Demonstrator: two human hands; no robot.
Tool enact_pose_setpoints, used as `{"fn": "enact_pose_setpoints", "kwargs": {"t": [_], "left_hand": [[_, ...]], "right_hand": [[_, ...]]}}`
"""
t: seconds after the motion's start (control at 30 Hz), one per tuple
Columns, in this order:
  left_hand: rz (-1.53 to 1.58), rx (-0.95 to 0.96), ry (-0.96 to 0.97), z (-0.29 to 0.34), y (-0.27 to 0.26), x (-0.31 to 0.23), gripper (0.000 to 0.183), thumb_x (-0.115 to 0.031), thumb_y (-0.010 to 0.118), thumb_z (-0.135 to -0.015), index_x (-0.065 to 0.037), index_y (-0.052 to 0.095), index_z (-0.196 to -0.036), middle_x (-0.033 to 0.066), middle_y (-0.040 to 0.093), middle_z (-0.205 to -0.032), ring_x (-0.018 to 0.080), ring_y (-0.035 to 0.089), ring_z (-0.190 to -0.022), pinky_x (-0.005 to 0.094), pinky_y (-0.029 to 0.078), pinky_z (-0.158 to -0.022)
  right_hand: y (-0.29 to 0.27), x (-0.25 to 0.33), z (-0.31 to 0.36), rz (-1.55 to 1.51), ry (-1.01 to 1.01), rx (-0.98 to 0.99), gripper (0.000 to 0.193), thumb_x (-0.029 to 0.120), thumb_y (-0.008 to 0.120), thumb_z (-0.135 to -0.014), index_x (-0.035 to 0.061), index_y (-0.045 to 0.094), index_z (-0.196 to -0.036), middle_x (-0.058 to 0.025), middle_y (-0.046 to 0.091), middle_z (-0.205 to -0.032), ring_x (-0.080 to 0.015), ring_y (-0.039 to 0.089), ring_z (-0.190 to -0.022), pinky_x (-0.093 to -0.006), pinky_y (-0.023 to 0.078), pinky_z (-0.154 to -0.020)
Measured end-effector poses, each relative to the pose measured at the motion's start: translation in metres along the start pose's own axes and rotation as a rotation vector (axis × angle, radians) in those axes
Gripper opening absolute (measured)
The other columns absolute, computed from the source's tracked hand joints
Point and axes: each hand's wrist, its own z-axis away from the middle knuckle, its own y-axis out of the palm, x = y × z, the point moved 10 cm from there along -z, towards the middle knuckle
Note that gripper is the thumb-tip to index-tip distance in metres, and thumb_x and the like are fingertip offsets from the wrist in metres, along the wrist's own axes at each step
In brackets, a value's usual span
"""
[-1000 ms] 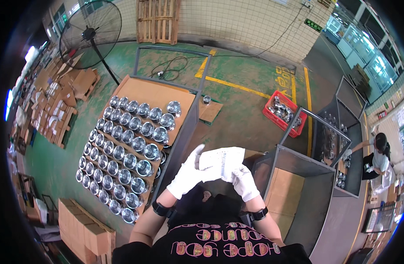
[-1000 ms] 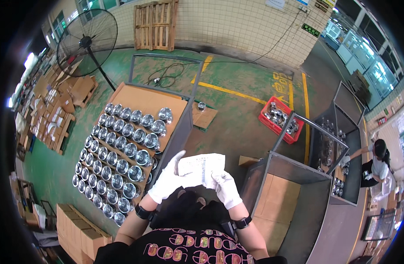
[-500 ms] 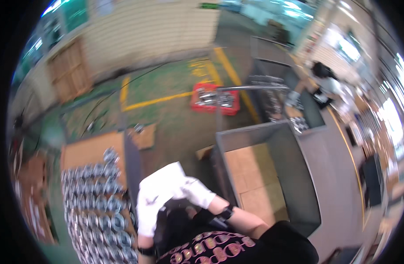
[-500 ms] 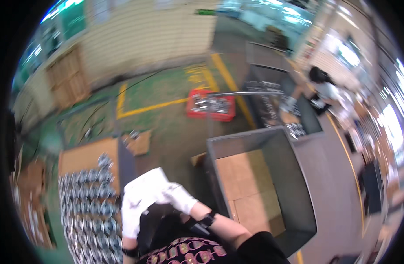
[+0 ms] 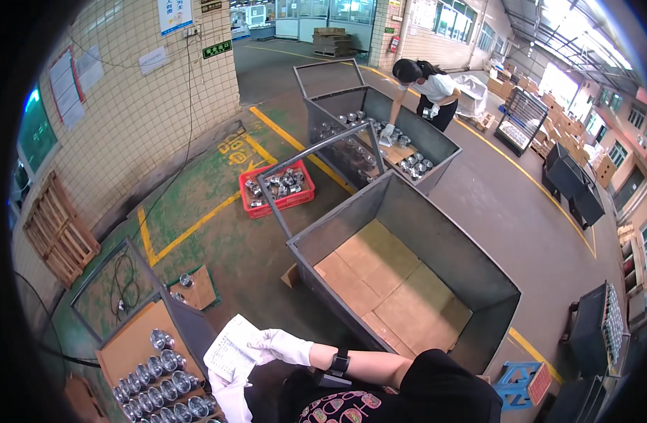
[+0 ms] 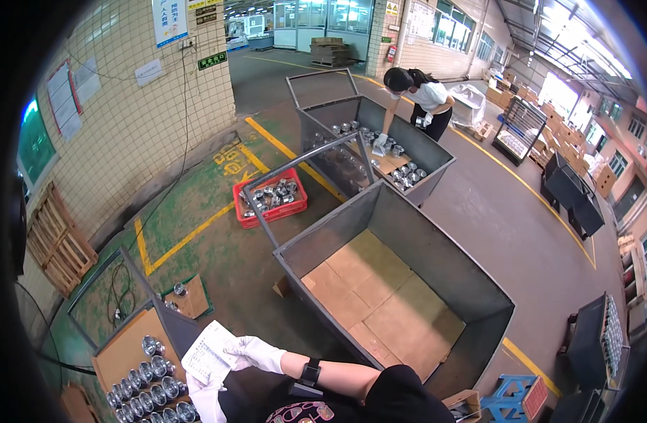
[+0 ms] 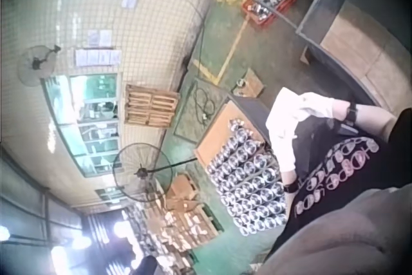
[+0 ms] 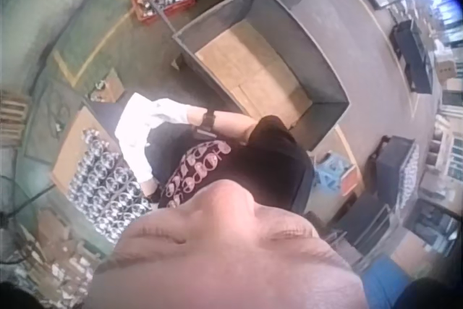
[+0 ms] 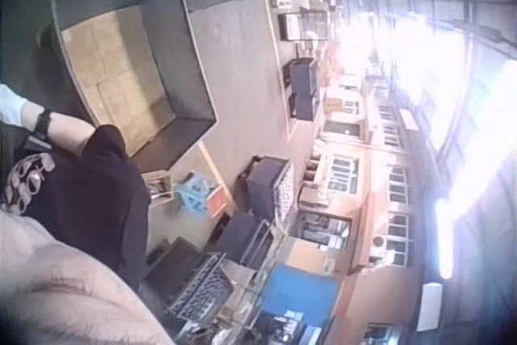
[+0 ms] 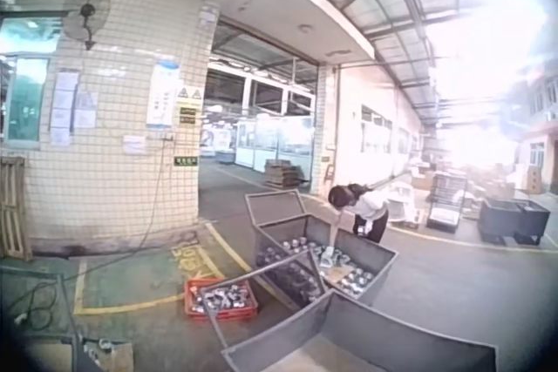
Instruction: Inspecting metal pistons using a wire probe and then placing them in a bin or box.
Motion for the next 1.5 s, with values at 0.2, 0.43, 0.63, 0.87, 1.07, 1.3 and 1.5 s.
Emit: {"fn": "enact_pose_setpoints", "kwargs": {"t": [0.2, 0.43, 0.63, 0.87, 1.07, 1.3, 1.5], "left_hand": [[-0.130, 0.061, 0.144, 0.003, 0.002, -0.013, 0.049, -0.007, 0.065, -0.098, 0.000, 0.050, -0.143, 0.0120, 0.065, -0.123, 0.0184, 0.066, -0.098, 0.0242, 0.056, -0.058], [-0.126, 0.054, 0.105, 0.012, 0.002, -0.013, 0.051, -0.005, 0.067, -0.097, -0.002, 0.050, -0.145, 0.0117, 0.065, -0.123, 0.0188, 0.065, -0.102, 0.0271, 0.059, -0.072], [0.060, -0.062, -0.126, 0.004, -0.011, 0.016, 0.068, 0.017, 0.063, -0.084, -0.001, 0.045, -0.146, 0.0146, 0.068, -0.122, 0.0143, 0.070, -0.081, 0.0207, 0.054, -0.052], [0.122, -0.067, -0.091, 0.001, -0.012, 0.015, 0.065, 0.015, 0.062, -0.085, -0.002, 0.045, -0.145, 0.0157, 0.069, -0.116, 0.0154, 0.070, -0.074, 0.0239, 0.056, -0.051], [0.161, -0.103, -0.093, 0.000, -0.017, 0.024, 0.066, 0.014, 0.063, -0.084, -0.003, 0.044, -0.145, 0.0170, 0.070, -0.110, 0.0160, 0.069, -0.066, 0.0269, 0.057, -0.047], [0.158, -0.100, -0.094, 0.005, -0.019, 0.027, 0.065, 0.014, 0.063, -0.084, -0.002, 0.045, -0.144, 0.0165, 0.070, -0.110, 0.0157, 0.068, -0.066, 0.0268, 0.057, -0.048], [0.132, -0.066, -0.095, 0.007, -0.003, 0.012, 0.060, 0.013, 0.065, -0.086, -0.002, 0.047, -0.140, 0.0149, 0.070, -0.108, 0.0149, 0.067, -0.064, 0.0270, 0.057, -0.049]], "right_hand": [[0.002, -0.004, -0.004, -0.015, 0.007, 0.017, 0.026, 0.019, 0.073, -0.098, 0.0039, 0.070, -0.120, -0.0059, 0.076, -0.105, -0.0135, 0.074, -0.088, -0.0281, 0.063, -0.079], [0.003, -0.006, -0.003, -0.001, 0.001, 0.030, 0.026, 0.018, 0.072, -0.099, 0.0043, 0.070, -0.121, -0.0057, 0.076, -0.105, -0.0136, 0.074, -0.089, -0.0282, 0.063, -0.079], [0.003, -0.009, -0.003, 0.003, 0.032, 0.000, 0.028, 0.019, 0.073, -0.098, 0.0045, 0.070, -0.122, -0.0066, 0.076, -0.107, -0.0143, 0.074, -0.090, -0.0285, 0.063, -0.078], [0.005, -0.008, -0.003, 0.001, 0.047, 0.022, 0.031, 0.020, 0.074, -0.097, 0.0042, 0.070, -0.123, -0.0062, 0.076, -0.108, -0.0143, 0.074, -0.092, -0.0286, 0.062, -0.078], [0.006, -0.005, -0.001, 0.026, 0.014, -0.001, 0.029, 0.027, 0.075, -0.097, 0.0062, 0.072, -0.118, -0.0033, 0.077, -0.102, -0.0098, 0.073, -0.084, -0.0243, 0.060, -0.072], [0.003, -0.010, 0.000, 0.026, 0.016, 0.000, 0.029, 0.026, 0.075, -0.098, 0.0062, 0.071, -0.119, -0.0035, 0.077, -0.102, -0.0106, 0.073, -0.084, -0.0255, 0.061, -0.073], [-0.003, -0.008, -0.001, 0.039, 0.020, -0.028, 0.027, 0.026, 0.075, -0.098, 0.0071, 0.073, -0.117, -0.0038, 0.077, -0.103, -0.0113, 0.073, -0.084, -0.0260, 0.061, -0.075]]}}
